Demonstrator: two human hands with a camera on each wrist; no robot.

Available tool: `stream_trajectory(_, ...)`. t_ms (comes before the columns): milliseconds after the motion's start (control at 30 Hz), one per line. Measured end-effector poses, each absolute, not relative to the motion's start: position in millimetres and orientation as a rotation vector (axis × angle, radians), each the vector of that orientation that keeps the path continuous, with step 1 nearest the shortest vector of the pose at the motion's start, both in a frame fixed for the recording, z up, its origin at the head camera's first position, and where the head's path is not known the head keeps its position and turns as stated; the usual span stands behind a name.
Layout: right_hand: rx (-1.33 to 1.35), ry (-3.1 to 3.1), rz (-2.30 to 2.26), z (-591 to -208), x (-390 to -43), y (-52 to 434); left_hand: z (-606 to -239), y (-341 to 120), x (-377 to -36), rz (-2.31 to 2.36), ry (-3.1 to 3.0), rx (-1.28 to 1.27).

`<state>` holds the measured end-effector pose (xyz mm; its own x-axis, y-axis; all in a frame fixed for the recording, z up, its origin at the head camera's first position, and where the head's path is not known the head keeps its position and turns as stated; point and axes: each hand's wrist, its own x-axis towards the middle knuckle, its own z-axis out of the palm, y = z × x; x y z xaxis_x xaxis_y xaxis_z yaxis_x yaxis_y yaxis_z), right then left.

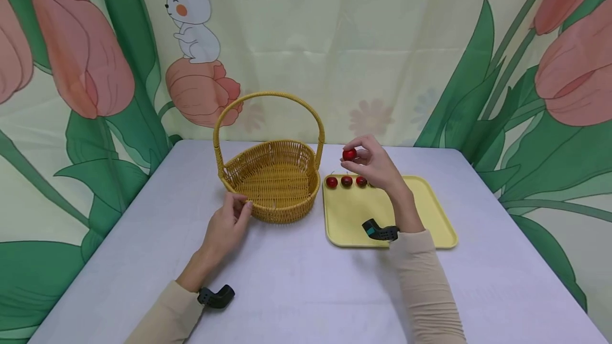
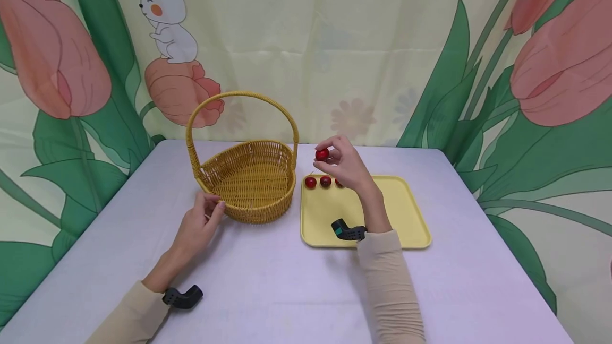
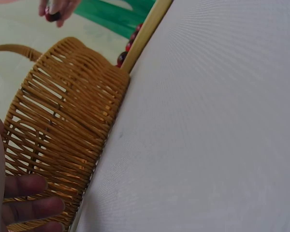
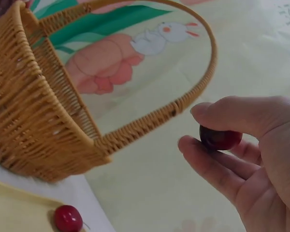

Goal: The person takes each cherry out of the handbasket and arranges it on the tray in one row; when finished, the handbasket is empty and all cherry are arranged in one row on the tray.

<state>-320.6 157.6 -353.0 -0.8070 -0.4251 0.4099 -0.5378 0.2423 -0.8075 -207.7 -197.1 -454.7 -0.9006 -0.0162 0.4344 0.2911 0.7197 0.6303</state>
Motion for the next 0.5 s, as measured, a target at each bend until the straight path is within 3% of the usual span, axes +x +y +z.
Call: stream_trajectory(500,0.613,-2.481,1.46,-369.8,-334.3,212.3,-454.5,-196.6,-207.6,-1.027,-2.503,-0.216)
